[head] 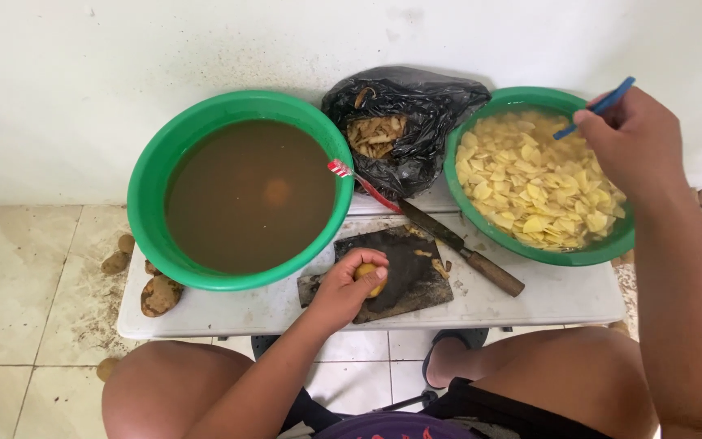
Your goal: Peeling a potato with a hand peeler and then using a knife to remove eyes and blemishes.
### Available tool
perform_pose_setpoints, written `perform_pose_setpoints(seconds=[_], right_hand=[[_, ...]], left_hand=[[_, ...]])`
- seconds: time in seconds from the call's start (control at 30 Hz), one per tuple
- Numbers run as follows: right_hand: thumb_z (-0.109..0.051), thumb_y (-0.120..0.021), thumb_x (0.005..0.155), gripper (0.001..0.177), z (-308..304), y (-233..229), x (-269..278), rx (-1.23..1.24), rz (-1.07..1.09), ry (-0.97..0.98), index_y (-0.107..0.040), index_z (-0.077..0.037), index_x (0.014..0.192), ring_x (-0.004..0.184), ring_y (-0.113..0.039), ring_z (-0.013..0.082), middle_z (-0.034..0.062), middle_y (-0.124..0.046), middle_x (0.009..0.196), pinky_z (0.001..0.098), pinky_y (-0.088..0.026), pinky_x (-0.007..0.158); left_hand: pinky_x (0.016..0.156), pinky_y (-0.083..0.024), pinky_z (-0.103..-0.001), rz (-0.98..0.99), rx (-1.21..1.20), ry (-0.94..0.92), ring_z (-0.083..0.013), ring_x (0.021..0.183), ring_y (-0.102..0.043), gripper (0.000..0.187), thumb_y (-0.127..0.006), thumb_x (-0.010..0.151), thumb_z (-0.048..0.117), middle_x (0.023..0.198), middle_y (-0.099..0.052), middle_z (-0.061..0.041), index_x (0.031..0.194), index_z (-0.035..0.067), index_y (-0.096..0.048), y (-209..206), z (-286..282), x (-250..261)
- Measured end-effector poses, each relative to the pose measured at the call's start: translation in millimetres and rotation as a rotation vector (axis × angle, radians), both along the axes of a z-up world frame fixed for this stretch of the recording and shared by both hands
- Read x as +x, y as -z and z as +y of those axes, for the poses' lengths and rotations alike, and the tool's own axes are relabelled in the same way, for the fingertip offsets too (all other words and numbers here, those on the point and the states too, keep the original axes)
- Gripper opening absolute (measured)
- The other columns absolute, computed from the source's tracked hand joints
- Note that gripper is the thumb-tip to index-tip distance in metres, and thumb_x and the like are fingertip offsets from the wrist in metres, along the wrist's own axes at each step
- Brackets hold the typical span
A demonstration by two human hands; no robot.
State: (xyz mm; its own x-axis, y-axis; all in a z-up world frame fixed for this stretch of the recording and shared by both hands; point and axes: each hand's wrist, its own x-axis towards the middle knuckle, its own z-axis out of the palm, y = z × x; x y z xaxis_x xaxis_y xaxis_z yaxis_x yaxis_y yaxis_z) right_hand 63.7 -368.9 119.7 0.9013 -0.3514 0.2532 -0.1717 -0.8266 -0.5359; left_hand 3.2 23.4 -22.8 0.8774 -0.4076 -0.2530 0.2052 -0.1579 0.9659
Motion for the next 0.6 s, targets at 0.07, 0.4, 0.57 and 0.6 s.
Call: perform_pose_setpoints(seconds=[0.07,0.4,0.57,0.6], right_hand=[[-0.024,-0.068,0.116,0.017,6.8,-0.6,-32.0,-0.009,0.041,0.02,-0.068,-0.007,0.119,0.074,-0.056,0.0217,0.0058,-0.069,0.09,0.0417,-0.044,0.06],[-0.025,-0.069,0.09,0.024,109.2,96.7,-129.8,-0.339,0.043,-0.433,-0.074,-0.019,0.114,0.09,-0.075,0.0335,0.0114,-0.078,0.097,0.0452,-0.06,0.074],[-0.041,-0.052,0.101,0.029,149.8,130.5,-87.6,-0.513,0.243,-0.422,-0.066,-0.017,0.109,0.072,-0.073,0.0284,0.0065,-0.065,0.086,0.0405,-0.06,0.061],[-0.035,-0.055,0.1,0.024,152.4,144.6,-75.8,-0.649,0.208,-0.397,-0.062,-0.014,0.11,0.068,-0.072,0.0264,0.0058,-0.061,0.086,0.0367,-0.06,0.058]], left_hand=[[0.093,-0.051,-0.034,0.008,0.0,0.003,-0.015,0.113,-0.062,0.021,-0.065,0.091,0.031,0.131,-0.065,0.002,0.109,0.02,-0.07,-1.3,-1.7,-0.8],[0.093,-0.048,-0.035,-0.052,-0.261,-0.067,-0.0184,0.107,-0.058,0.02,-0.072,0.094,0.013,0.122,-0.063,-0.014,0.111,0.004,-0.071,11.2,-5.0,-12.0],[0.096,-0.047,-0.037,-0.092,-0.248,-0.055,-0.0201,0.11,-0.058,0.021,-0.073,0.093,0.013,0.12,-0.064,-0.015,0.111,0.003,-0.072,18.5,-8.1,-13.3],[0.096,-0.047,-0.037,-0.102,-0.248,-0.049,-0.0195,0.11,-0.058,0.021,-0.074,0.093,0.014,0.12,-0.065,-0.014,0.111,0.004,-0.073,21.1,-8.4,-13.8]])
